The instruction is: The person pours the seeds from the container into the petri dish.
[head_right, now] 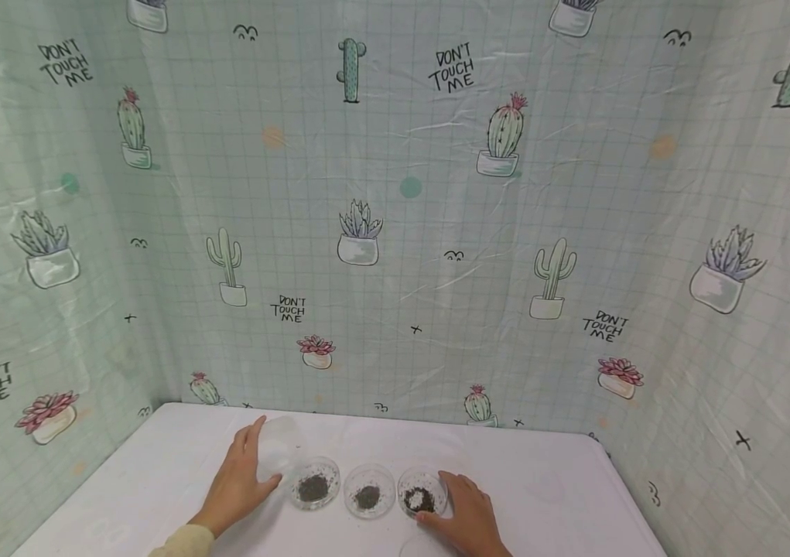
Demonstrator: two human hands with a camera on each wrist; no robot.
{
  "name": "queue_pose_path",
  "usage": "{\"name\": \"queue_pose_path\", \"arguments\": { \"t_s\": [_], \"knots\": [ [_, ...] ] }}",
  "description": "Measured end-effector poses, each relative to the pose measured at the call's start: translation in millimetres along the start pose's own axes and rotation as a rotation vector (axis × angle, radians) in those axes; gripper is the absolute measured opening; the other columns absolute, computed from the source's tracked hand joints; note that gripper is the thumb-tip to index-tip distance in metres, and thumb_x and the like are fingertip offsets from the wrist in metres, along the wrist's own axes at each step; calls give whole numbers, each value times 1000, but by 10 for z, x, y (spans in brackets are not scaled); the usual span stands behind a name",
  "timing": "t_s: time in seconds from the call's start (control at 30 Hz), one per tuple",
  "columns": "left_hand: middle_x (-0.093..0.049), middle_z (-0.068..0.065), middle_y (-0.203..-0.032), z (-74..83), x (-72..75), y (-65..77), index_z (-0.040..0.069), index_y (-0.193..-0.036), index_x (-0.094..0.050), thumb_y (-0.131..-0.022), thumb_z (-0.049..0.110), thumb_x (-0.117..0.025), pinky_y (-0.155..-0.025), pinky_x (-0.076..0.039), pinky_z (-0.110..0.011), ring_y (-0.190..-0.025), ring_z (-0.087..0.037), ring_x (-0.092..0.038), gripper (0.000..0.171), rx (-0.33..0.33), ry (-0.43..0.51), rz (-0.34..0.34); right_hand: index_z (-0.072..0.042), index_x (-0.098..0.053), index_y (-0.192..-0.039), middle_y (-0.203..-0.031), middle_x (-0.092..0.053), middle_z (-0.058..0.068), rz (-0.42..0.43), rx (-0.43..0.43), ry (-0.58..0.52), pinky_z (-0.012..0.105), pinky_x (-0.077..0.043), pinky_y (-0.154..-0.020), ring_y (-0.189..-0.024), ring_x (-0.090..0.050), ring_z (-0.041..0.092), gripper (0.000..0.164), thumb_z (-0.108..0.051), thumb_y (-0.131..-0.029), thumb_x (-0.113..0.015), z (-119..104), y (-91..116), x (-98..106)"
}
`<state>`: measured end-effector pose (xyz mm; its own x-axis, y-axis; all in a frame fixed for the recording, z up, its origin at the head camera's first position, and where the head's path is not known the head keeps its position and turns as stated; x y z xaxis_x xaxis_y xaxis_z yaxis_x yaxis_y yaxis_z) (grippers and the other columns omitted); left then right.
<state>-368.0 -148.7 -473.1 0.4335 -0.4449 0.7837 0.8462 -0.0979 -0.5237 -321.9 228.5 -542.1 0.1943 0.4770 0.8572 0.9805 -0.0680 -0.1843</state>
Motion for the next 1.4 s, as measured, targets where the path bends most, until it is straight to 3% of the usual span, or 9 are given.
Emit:
{"name": "queue_pose_path", "arguments": {
  "t_s": [0.33,0.9,1.03,1.23,1.4],
  "knots": [
    [-34,-25,-128,-99,-47,24,4,-143,-15,-65,28,-80,-96,-43,-51,-117,-39,-45,105,130,58,-148,-15,-51,-128,-129,-54,8,-16,-7,-3,60,-35,-97,-121,-47,34,90,-74,-61,-60,-9,1,-4],
    [-26,-29,-130,-195,-81,90,2,-141,-16,-66,27,-79,-91,-47,-51,-106,-44,-52,101,184,107,-210,-15,-50,-129,-128,-54,7,-23,-13,0,60,-35,-96,-122,-46,32,91,-75,-61,-59,38,-25,-55],
    [-22,-29,-134,-208,-74,91,4,-142,-15,-65,30,-80,-91,-45,-54,-111,-46,-48,104,181,115,-207,-15,-50,-129,-129,-54,7,-23,-10,-1,60,-35,-96,-122,-46,32,90,-75,-62,-59,39,-23,-59],
    [-20,-25,-140,-175,-29,68,8,-143,-18,-62,37,-81,-94,-32,-66,-126,-45,-30,106,138,85,-150,-14,-49,-129,-129,-54,8,-23,-4,-4,61,-34,-96,-122,-45,34,90,-74,-62,-60,30,-17,-43],
    [-20,-21,-143,-86,10,41,10,-143,-19,-62,38,-81,-99,-28,-65,-130,-40,-25,106,81,54,-106,-15,-48,-130,-130,-53,8,-33,-17,-6,61,-33,-98,-123,-45,33,92,-75,-61,-59,32,-22,-47]
  ]
}}
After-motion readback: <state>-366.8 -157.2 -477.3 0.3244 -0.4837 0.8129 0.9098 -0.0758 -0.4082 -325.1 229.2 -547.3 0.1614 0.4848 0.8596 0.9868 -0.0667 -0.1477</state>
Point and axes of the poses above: each hand's wrist, its own y-axis away from the middle knuckle, its own x-axis out of the back of the hand, z = x × y, the point moved 6 cm from there along -y, towards the middle knuckle
